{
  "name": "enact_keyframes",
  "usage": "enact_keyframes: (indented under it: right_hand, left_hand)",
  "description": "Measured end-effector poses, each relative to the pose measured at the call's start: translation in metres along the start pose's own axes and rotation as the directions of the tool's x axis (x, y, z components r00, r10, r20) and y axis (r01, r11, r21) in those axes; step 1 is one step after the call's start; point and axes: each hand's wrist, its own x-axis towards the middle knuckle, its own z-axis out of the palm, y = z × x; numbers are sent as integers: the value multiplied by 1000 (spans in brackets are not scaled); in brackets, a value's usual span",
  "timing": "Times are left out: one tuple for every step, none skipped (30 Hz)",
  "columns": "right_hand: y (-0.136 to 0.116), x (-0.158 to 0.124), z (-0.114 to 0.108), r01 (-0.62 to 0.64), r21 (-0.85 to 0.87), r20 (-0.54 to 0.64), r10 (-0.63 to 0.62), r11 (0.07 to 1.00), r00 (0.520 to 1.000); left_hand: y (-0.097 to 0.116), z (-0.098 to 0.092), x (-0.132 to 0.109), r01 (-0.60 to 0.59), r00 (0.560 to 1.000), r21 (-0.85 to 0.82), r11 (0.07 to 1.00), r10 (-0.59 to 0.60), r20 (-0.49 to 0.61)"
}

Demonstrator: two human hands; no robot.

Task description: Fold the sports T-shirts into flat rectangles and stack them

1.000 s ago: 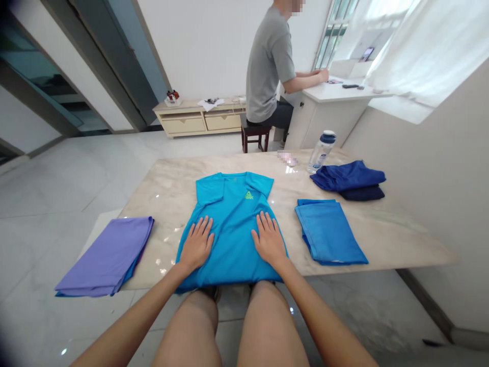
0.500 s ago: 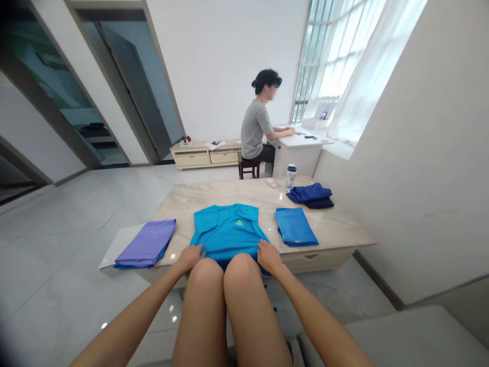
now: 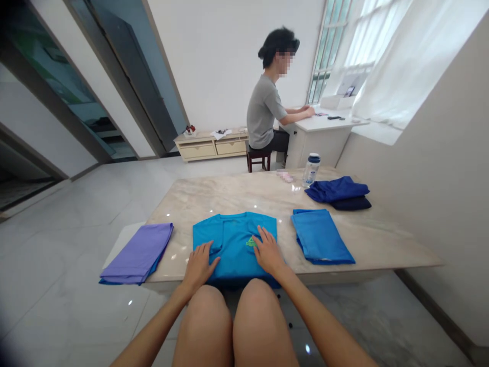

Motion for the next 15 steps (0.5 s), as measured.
enact_keyframes:
  right_hand:
    - [3,4,5,1,2,-9,0,1000,1000]
    - [6,8,9,-4,5,-14,4,1000,1000]
    - [10,10,11,-12,11,-18,12,1000,1000]
    - [15,12,11,-22,22,-24,22,1000,999]
    - [21,12,11,-31,37,-31,33,999,999]
    - [26,12,9,-41,54,-41,44,998,998]
    - [31,10,7,-51,67,-51,55,996,997]
    - [35,8,4,-60,77,-61,65,995,996]
    - [38,5,1,-67,81,-69,73,994,995]
    - [40,2,-2,-71,83,-77,78,994,994]
    - [41,-1,-4,-70,82,-82,77,994,994]
    - [41,-3,-6,-64,79,-82,70,995,994]
    - [40,-3,-8,-55,75,-80,61,996,995]
    - [38,-3,-9,-47,70,-76,52,996,996]
    - [36,-1,-9,-41,65,-73,46,997,996]
  left_hand:
    - [0,7,4,-7,1000,-5,1000,7,-21]
    - [0,12,8,-12,999,-14,1000,11,-33]
    - [0,15,12,-12,999,-27,1000,11,-38]
    - [-1,16,16,-14,999,-44,999,12,-39]
    - [-2,16,20,-17,999,-68,998,14,-41]
    - [-4,14,24,-18,999,-103,995,13,-48]
    - [-8,11,27,-6,998,-153,988,-4,-65]
    - [-15,7,30,29,994,-217,976,-50,-92]
    - [-25,2,31,88,984,-294,952,-129,-126]
    - [-39,-4,31,164,957,-377,911,-240,-162]
    - [-56,-10,28,251,908,-458,853,-372,-193]
    - [-76,-16,22,332,839,-529,781,-501,-214]
    - [-97,-22,12,398,759,-577,713,-610,-230]
    - [-118,-27,0,466,676,-600,650,-699,-233]
    - [-137,-33,-14,520,622,-598,610,-750,-223]
